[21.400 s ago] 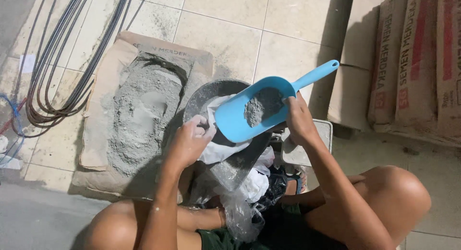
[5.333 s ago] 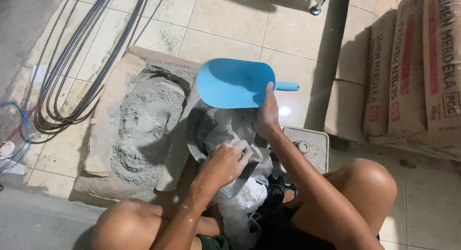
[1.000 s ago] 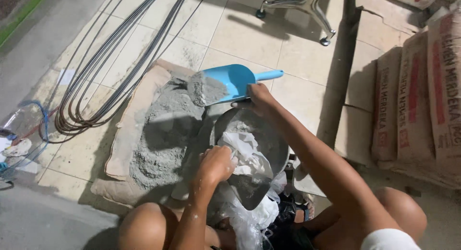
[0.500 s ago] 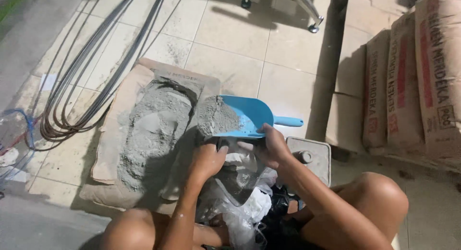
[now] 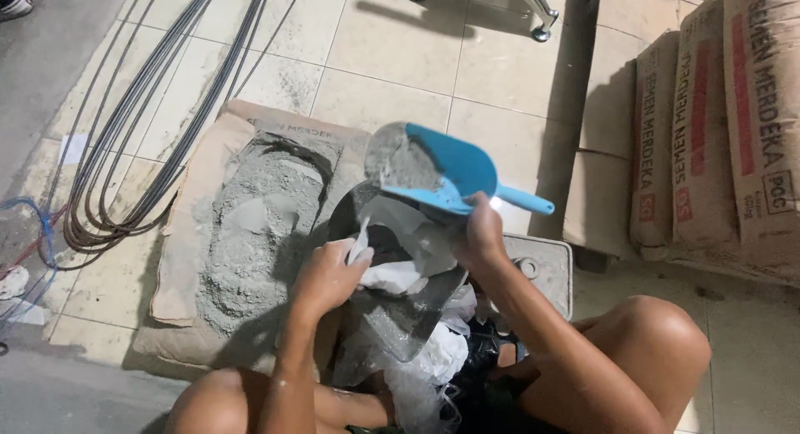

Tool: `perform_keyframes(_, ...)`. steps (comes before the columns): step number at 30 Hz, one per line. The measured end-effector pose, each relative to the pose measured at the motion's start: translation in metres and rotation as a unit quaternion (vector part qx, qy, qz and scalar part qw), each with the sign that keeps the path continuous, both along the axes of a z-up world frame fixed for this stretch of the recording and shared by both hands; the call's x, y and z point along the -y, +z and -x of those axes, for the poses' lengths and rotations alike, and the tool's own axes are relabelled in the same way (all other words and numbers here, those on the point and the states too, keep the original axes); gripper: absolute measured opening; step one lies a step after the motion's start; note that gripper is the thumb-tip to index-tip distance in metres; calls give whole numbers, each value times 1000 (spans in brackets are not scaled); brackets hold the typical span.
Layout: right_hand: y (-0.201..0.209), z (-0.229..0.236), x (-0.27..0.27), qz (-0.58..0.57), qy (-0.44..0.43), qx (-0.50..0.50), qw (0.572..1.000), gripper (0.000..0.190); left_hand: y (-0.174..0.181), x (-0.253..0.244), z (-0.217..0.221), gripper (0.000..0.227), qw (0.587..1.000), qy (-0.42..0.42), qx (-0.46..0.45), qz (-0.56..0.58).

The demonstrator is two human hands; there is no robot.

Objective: Scooping cement powder from a bag into a container using a hand scoop

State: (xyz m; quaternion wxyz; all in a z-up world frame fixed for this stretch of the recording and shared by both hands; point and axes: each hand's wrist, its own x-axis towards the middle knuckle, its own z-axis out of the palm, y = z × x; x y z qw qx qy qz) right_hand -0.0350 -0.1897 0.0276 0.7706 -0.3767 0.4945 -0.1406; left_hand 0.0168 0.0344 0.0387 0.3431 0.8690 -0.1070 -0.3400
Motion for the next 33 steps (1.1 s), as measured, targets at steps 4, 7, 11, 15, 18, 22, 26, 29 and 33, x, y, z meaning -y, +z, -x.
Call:
perform_keyframes(4,3,-2,22,-9,-95,57,994,75,14,-13,1,45,998,-36,4,-54)
perform_keyframes(7,7,9,31,7,-13,79,997,71,8,-18,-2,44,993,-43,39,-100)
perform_keyframes(11,32,19,17,-1,42,72,997,69,3,-9,1,44,997,-10,51,-61)
perform_keyframes(15,51,26,-9,-54,89,57,993,58,-15,2,6,40,998,8,36,-43)
perform_keyframes(18,84,36,-33,-106,155,50,981,64,24,10,-3,36,999,32,22,-15)
perform_keyframes(22,42,33,-47,-144,88,50,984,66,-38,-10,1,39,999,9,6,-32)
perform_keyframes(26,-5,13,-40,-95,-19,34,995,70,1,-4,5,48,997,-57,-19,-43)
perform_keyframes(29,-81,6,5,-48,-25,34,998,66,1,-9,0,43,998,-52,-28,-34)
perform_keyframes(33,-13,-7,-6,-9,-67,47,997,70,-3,-19,-9,36,999,-32,-4,-19)
